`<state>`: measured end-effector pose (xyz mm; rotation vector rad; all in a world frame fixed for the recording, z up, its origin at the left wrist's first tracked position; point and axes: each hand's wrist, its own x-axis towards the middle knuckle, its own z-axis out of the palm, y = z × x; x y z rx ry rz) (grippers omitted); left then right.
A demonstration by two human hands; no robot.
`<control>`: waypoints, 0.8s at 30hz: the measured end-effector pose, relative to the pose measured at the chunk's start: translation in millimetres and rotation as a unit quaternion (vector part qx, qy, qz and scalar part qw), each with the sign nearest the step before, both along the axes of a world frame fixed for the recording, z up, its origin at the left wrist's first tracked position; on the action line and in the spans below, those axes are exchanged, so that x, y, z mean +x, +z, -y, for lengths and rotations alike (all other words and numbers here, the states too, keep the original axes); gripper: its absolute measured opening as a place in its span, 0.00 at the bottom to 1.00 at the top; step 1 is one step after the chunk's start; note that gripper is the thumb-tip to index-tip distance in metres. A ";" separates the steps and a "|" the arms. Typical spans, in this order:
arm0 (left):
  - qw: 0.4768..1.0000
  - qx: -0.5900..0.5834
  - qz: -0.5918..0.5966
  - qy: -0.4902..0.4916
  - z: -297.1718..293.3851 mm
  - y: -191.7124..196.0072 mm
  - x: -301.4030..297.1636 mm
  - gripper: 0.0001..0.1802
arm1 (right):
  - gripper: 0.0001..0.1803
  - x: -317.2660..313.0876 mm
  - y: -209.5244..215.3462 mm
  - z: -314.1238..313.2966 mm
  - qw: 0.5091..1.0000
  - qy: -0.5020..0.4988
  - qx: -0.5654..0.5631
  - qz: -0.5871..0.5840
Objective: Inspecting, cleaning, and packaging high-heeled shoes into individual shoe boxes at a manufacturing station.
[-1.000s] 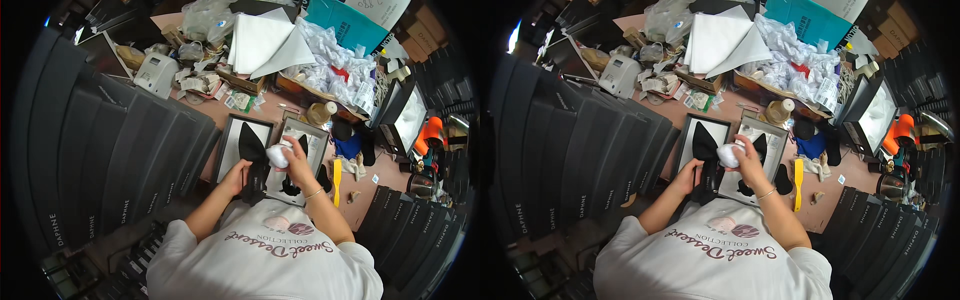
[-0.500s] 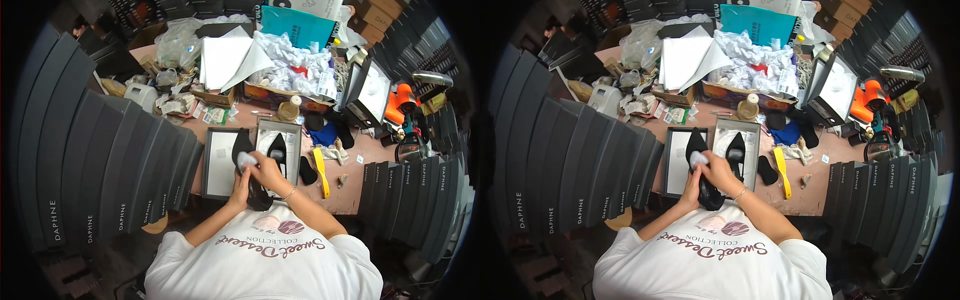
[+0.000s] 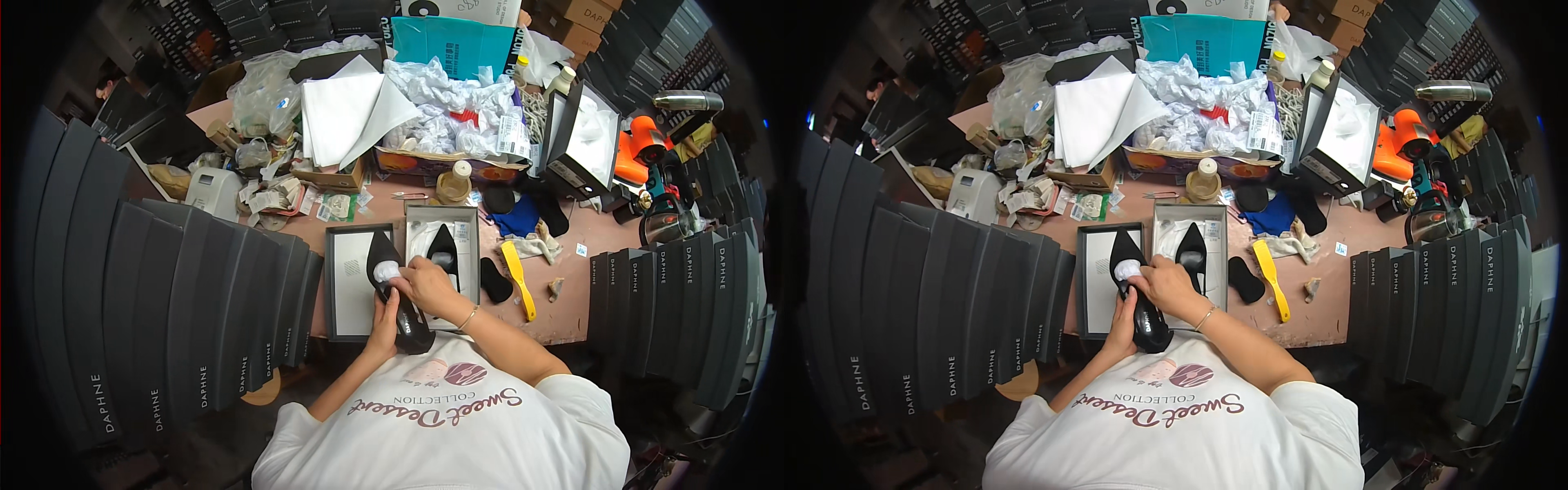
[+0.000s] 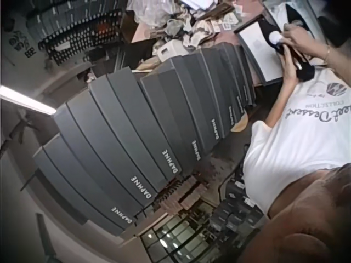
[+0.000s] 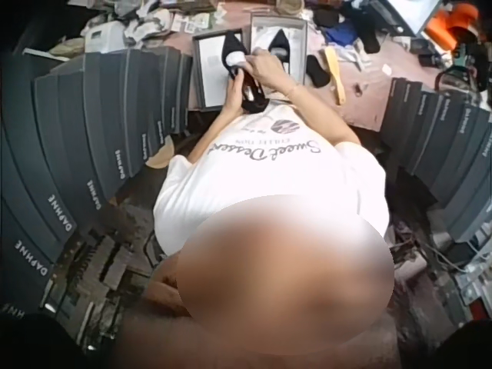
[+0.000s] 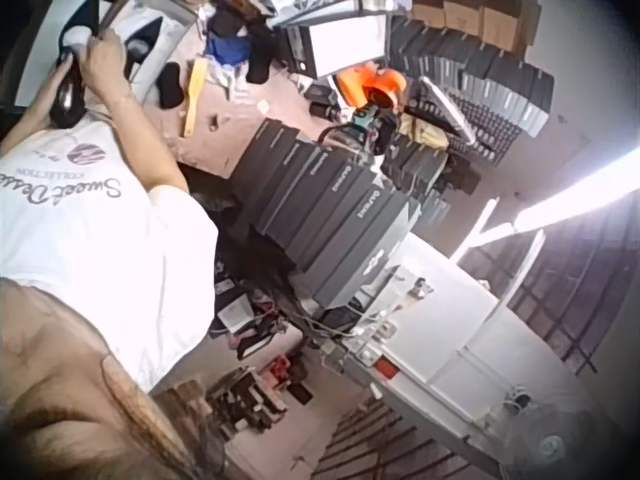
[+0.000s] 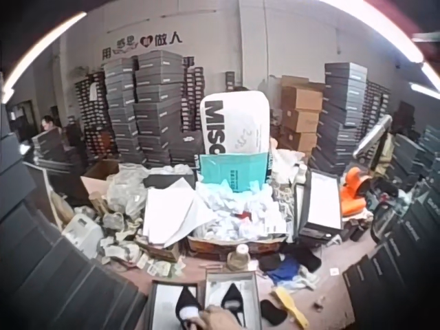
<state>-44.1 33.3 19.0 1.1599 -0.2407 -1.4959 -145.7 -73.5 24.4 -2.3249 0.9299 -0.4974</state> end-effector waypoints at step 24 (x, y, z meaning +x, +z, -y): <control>0.998 -0.012 0.064 -0.027 0.2 3.7 -6.4 0.12 | 0.48 22.9 -7.4 50.7 0.990 0.051 0.108 0.080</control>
